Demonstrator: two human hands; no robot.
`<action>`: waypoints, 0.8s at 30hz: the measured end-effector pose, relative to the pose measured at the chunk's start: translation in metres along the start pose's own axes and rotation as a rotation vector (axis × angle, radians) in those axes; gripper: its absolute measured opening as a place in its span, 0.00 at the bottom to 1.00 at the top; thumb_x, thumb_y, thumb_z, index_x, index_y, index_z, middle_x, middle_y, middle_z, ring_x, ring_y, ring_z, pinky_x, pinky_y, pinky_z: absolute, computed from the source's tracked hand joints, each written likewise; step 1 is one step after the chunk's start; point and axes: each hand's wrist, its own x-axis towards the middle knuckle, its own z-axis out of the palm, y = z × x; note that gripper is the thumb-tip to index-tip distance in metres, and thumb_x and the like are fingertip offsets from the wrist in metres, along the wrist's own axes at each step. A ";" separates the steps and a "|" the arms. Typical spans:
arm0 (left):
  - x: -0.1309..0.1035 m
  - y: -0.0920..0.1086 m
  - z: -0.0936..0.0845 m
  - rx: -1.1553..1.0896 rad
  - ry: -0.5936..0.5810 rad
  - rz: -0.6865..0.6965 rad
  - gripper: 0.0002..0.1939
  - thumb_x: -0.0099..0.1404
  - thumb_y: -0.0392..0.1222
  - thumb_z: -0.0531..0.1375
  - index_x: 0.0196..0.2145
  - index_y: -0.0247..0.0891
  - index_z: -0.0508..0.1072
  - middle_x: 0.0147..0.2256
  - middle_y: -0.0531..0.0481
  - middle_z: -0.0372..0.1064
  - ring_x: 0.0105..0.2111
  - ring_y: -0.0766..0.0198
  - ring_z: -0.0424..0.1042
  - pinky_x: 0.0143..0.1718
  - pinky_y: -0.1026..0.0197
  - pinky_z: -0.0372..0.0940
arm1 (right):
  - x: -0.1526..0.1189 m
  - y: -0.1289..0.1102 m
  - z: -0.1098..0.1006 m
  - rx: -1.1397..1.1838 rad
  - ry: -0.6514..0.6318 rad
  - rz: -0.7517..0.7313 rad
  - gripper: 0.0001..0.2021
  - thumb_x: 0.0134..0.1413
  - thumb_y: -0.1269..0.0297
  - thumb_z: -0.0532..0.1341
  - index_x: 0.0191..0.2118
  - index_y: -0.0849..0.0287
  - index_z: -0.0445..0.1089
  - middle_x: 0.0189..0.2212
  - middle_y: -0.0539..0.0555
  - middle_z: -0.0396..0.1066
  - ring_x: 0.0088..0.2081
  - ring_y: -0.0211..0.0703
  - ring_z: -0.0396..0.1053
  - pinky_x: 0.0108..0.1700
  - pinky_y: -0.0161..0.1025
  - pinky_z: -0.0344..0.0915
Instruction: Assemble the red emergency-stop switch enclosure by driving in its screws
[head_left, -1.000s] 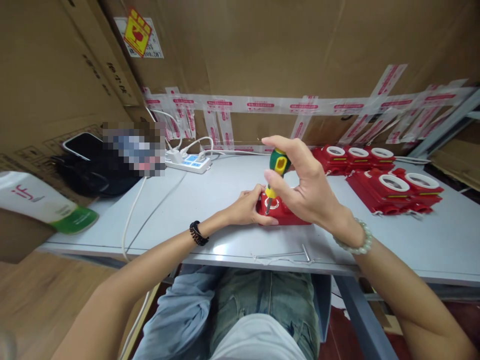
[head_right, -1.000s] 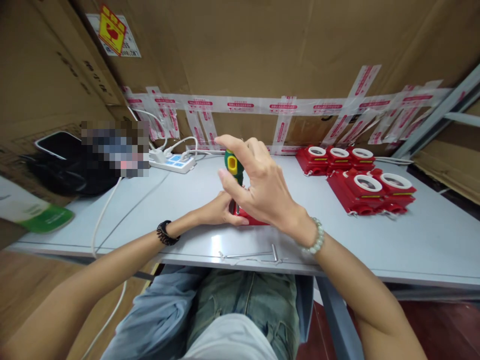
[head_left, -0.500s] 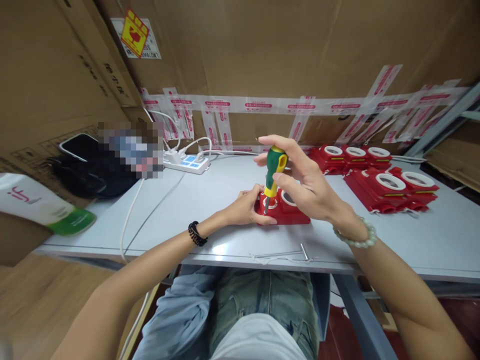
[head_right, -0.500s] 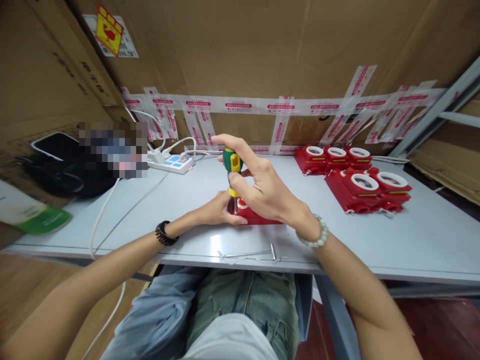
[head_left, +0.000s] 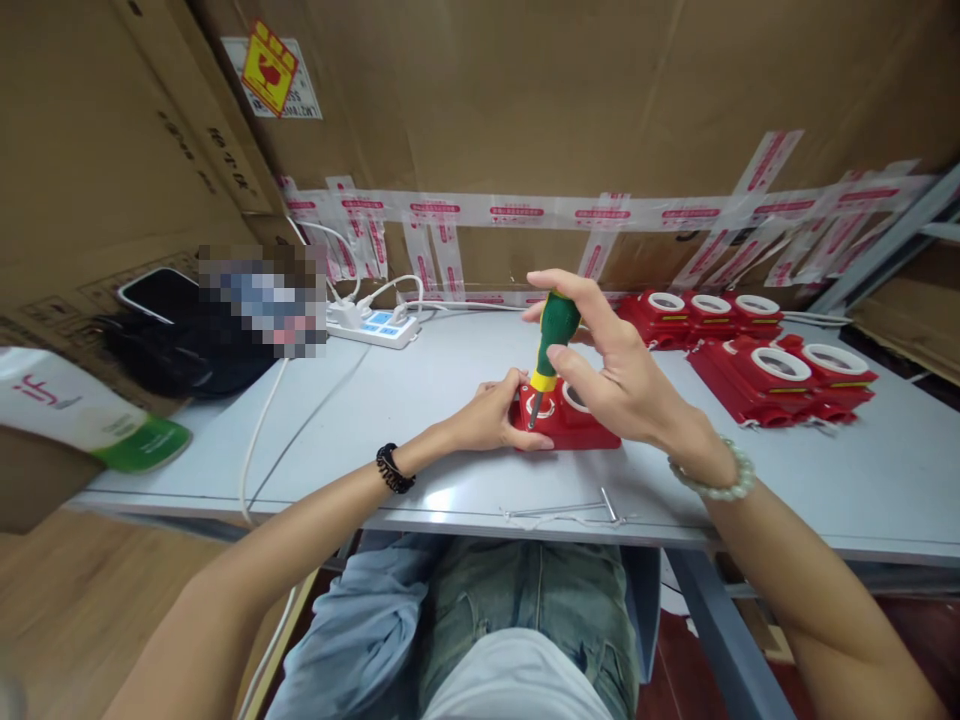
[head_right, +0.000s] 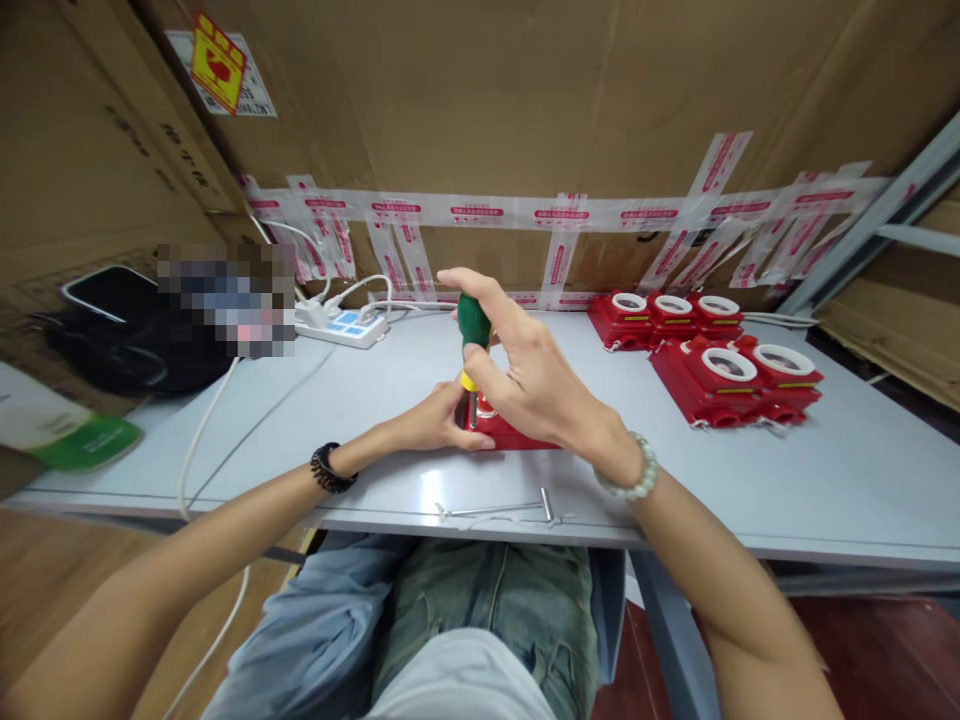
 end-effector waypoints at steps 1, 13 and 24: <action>0.000 0.000 0.000 0.001 -0.001 0.004 0.35 0.51 0.59 0.68 0.50 0.40 0.61 0.49 0.44 0.71 0.46 0.48 0.71 0.52 0.44 0.62 | 0.000 -0.001 -0.003 0.066 -0.042 0.017 0.26 0.58 0.69 0.53 0.62 0.48 0.57 0.48 0.52 0.69 0.47 0.43 0.71 0.48 0.44 0.71; 0.000 -0.002 0.001 0.014 -0.012 -0.021 0.36 0.51 0.61 0.68 0.49 0.39 0.61 0.46 0.43 0.71 0.44 0.48 0.72 0.51 0.42 0.62 | 0.001 0.003 0.007 -0.025 0.065 0.031 0.23 0.56 0.67 0.57 0.58 0.53 0.58 0.39 0.51 0.68 0.40 0.43 0.70 0.41 0.43 0.71; 0.000 -0.003 0.000 0.014 -0.019 -0.034 0.36 0.50 0.61 0.68 0.49 0.40 0.61 0.45 0.44 0.72 0.45 0.46 0.72 0.50 0.42 0.62 | 0.002 0.005 0.007 -0.111 0.129 0.077 0.26 0.51 0.61 0.66 0.56 0.55 0.62 0.30 0.47 0.67 0.26 0.37 0.66 0.31 0.39 0.70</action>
